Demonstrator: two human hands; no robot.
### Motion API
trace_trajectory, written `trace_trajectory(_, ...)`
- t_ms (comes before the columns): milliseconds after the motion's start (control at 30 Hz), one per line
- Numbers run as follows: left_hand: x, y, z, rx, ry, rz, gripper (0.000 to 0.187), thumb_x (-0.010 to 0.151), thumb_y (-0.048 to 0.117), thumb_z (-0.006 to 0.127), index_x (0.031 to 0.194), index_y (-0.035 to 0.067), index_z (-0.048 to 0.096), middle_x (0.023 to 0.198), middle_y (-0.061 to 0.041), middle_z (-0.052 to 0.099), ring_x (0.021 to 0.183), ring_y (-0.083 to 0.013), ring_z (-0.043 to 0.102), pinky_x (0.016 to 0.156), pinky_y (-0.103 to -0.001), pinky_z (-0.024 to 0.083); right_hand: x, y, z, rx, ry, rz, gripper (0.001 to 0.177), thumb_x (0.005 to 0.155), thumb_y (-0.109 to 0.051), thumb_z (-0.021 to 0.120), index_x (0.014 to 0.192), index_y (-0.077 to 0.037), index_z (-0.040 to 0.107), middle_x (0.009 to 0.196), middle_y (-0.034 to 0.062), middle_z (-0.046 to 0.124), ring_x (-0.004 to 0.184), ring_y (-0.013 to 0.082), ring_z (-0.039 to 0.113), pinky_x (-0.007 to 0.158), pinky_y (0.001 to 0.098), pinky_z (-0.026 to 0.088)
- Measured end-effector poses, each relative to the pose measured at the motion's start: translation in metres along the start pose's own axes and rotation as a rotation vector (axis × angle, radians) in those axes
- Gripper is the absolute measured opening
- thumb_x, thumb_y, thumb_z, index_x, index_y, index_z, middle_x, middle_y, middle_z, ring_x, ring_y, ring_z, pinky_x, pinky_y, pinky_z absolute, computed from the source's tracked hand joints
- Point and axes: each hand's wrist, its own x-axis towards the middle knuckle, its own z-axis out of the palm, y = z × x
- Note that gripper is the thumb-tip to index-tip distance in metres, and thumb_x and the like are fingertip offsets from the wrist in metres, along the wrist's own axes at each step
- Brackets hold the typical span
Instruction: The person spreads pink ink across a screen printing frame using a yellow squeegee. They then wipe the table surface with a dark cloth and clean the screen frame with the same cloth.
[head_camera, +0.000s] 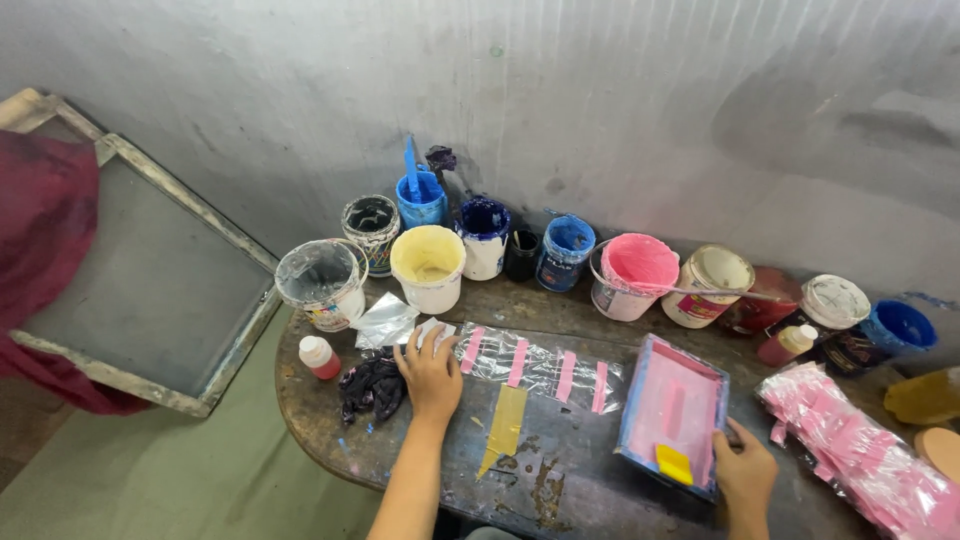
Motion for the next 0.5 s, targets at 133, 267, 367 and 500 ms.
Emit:
trace_trajectory(133,-0.003,0.016,-0.002,0.010,0.042,0.090,0.030,0.080,0.005,0.069,0.105,0.020,0.074,0.132,-0.002,0.064,0.134,-0.0369,0.048,0.113,-0.073,0.026,-0.002,0.011,-0.011,-0.087,0.035,0.009,0.048,0.091,-0.039,0.069,0.134,-0.018,0.077,0.095,0.0085,0.079,0.093,0.0246,0.073,0.095,0.0366,0.050)
trace_trajectory(267,-0.006,0.050,-0.004,0.035,-0.162,0.204,0.020,0.083,0.017,0.065,0.099,0.020,0.078,0.140,-0.003,0.058,0.137,-0.0379,0.041,0.114,-0.077,0.017,-0.010,0.008,-0.013,-0.065,0.032,-0.002,0.048,0.090,-0.037,0.069,0.133,-0.016,0.077,0.091,0.0080,0.078,0.087,0.0224,0.072,0.096,0.0351,0.050)
trace_trajectory(367,-0.008,0.062,-0.001,0.072,-0.248,0.220,0.021,0.088,0.019,0.062,0.099,0.015,0.079,0.146,-0.005,0.054,0.142,-0.0390,0.036,0.116,-0.080,0.007,-0.013,0.006,-0.011,-0.047,0.031,-0.013,0.047,0.091,-0.035,0.070,0.133,-0.016,0.077,0.088,0.0069,0.077,0.083,0.0206,0.071,0.093,0.0338,0.050)
trace_trajectory(500,-0.003,0.067,0.006,0.076,-0.358,0.181,0.022,0.090,0.015,0.059,0.101,0.012,0.078,0.148,-0.008,0.051,0.145,-0.0416,0.030,0.112,-0.086,0.005,-0.019,0.000,-0.005,0.003,0.027,-0.042,0.046,0.090,-0.034,0.071,0.132,-0.017,0.077,0.087,0.0043,0.075,0.080,0.0176,0.069,0.094,0.0307,0.049)
